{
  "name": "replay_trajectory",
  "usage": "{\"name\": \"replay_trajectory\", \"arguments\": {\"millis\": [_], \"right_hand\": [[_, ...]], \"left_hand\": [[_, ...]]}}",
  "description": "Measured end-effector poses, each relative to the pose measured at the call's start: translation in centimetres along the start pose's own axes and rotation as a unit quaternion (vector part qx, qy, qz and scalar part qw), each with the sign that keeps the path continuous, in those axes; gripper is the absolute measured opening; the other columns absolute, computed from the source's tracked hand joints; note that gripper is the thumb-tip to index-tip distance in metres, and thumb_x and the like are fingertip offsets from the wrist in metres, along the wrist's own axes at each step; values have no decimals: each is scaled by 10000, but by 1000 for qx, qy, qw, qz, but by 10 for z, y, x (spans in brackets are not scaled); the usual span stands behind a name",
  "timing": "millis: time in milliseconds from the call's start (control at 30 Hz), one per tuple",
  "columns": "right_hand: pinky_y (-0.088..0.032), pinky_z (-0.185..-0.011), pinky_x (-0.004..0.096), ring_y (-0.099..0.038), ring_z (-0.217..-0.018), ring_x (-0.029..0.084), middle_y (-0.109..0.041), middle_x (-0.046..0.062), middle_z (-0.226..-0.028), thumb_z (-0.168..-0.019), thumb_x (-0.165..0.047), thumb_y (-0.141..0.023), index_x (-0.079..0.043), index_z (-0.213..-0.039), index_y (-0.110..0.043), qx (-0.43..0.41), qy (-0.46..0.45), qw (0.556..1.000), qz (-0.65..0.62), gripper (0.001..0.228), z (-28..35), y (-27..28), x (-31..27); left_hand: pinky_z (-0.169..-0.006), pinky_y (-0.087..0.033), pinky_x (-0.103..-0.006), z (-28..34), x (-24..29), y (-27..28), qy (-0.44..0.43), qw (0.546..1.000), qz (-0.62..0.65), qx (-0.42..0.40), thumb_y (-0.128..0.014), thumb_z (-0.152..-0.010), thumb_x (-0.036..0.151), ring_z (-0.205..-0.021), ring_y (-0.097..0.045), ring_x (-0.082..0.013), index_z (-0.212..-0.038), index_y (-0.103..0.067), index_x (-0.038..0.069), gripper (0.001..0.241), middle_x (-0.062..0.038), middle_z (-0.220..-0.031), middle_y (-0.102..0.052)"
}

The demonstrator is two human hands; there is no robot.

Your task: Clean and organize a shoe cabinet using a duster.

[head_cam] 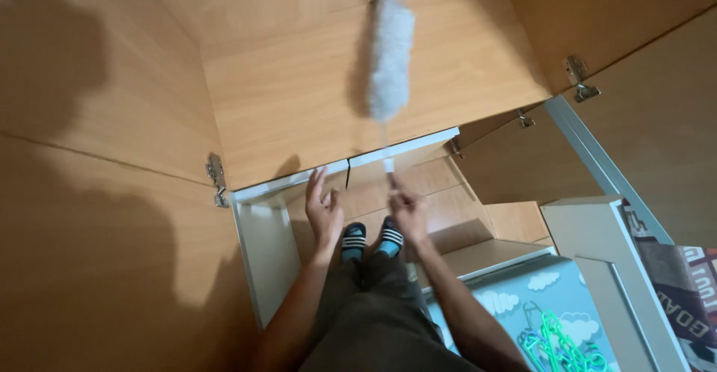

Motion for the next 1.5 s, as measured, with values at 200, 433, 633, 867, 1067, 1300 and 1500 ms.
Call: {"name": "replay_trajectory", "arguments": {"millis": [200, 433, 633, 867, 1067, 1300, 1500], "right_hand": [[-526, -653, 307, -623, -758, 111, -679, 51, -799, -880, 6, -605, 66, -1010, -739, -222, 106, 942, 230, 196, -43, -70, 99], [-502, -874, 404, -611, -1054, 231, -640, 186, -1202, -996, -3, -556, -24, -1196, -655, -175, 196, 960, 96, 224, 1, -48, -25], [-558, -717, 353, -627, -820, 152, -749, 145, -1054, -969, -63, -567, 1, -1337, -669, -188, 106, 958, 187, 386, 18, -70, -33], [-503, -761, 315, -584, -914, 143, -662, 241, -1131, -1079, -64, -591, -17, -1256, -708, -19, 160, 978, 132, 217, -15, 13, -2], [-554, -754, 244, -678, -830, 76, -745, 136, -1084, -910, 2, -608, -8, -1275, -675, -177, 173, 955, 165, 372, -4, -80, -23], [-418, -529, 314, -468, -587, 128, -585, 110, -686, -994, -116, -581, -67, -1392, -656, -78, 38, 974, 208, 408, -40, 13, -21], [-567, -680, 269, -609, -810, 60, -684, -30, -1209, -992, -55, -584, 14, -1262, -690, -220, 204, 948, 106, 299, -51, -53, 3]], "left_hand": [[-1111, -496, -396, -14, -3, 1, -74, 996, 35, 21, -576, -1006, -21, -1481, -434, -302, -1516, -490, 100, 531, -194, -1653, -350], [-937, -581, -411, -22, 50, 20, -1, 997, -59, -40, -665, -986, 110, -1358, -484, -271, -1455, -534, 76, 487, -187, -1633, -300], [-947, -587, -339, -16, -42, 40, -65, 997, 29, 40, -649, -1061, 95, -1209, -677, -235, -1515, -551, 41, 468, -172, -1454, -613], [-605, -611, -283, -11, -1, 18, 86, 994, 64, -21, -649, -854, -6, -871, -652, -140, -1503, -384, 119, 712, -91, -1494, -437], [-524, -540, -255, -29, -74, 6, 76, 992, 105, 10, -617, -1026, 160, -623, -644, -116, -1348, -570, 27, 352, -104, -975, -660], [-471, -501, -268, -33, -54, -14, 141, 982, 125, 25, -651, -1007, 173, -570, -593, -102, -1144, -649, -6, 226, -49, -807, -633], [-519, -489, -254, -19, -63, -13, 81, 983, 115, 119, -675, -1035, 191, -617, -608, -101, -1137, -680, -16, 231, -87, -816, -653]]}}
Point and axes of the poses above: each hand's wrist, its own z-axis away from the middle knuckle, its own y-axis out of the back of the hand, x = y × z, the point moved 8 cm from there along -z, towards the middle knuckle
